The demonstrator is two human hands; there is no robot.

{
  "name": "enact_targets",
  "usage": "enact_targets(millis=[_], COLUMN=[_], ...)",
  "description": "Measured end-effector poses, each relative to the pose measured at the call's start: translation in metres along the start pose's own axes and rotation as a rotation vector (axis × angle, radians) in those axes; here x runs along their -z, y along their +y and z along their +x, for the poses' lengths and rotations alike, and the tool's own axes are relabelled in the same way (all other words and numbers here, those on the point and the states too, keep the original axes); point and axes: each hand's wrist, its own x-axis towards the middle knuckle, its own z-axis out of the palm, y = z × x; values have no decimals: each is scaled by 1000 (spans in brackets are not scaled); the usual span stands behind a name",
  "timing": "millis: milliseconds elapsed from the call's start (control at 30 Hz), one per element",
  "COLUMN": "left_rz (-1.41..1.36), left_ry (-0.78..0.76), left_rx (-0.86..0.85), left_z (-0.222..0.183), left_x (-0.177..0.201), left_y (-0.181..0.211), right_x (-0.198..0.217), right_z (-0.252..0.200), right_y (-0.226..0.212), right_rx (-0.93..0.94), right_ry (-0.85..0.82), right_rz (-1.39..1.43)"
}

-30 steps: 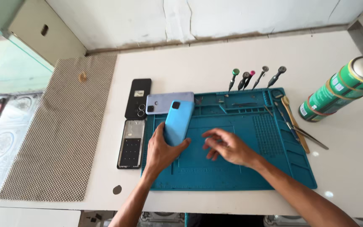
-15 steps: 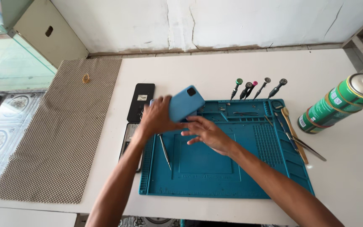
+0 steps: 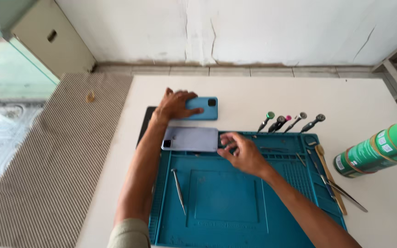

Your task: The person disassembles a smartphone, removes the battery, and reassembles the device with a new back cover. They use a plastic spudger to disconnect and reconnect internal connectors, then place the battery back and close the phone.

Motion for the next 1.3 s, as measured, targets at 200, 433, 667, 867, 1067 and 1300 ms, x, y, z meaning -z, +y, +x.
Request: enact_targets(millis=[200,433,667,867,1067,1300], left_rz=[-38,-59,-451,-634,-1341,-1669], left_ry=[-95,204,306,538,183,62], left_rx=[62,-36,182,382,213,339], left_z=[8,-19,-95,-169,-199,-165], left_x=[-10,-3,31,16,-25,-49], left_y=[-3,10,34,92,167,206], right_x=[-2,-12,-11,3,19,34], right_z=[18,40,34,-6,-68,-100], right_y=[-14,-14,-30,-42,-20,12], right_rx=[150,249,195,48,-56,-101], right_ry=[-45,-94,-177,-84,-54,-186], right_rz=[-279,-431,-456,-402,26,22])
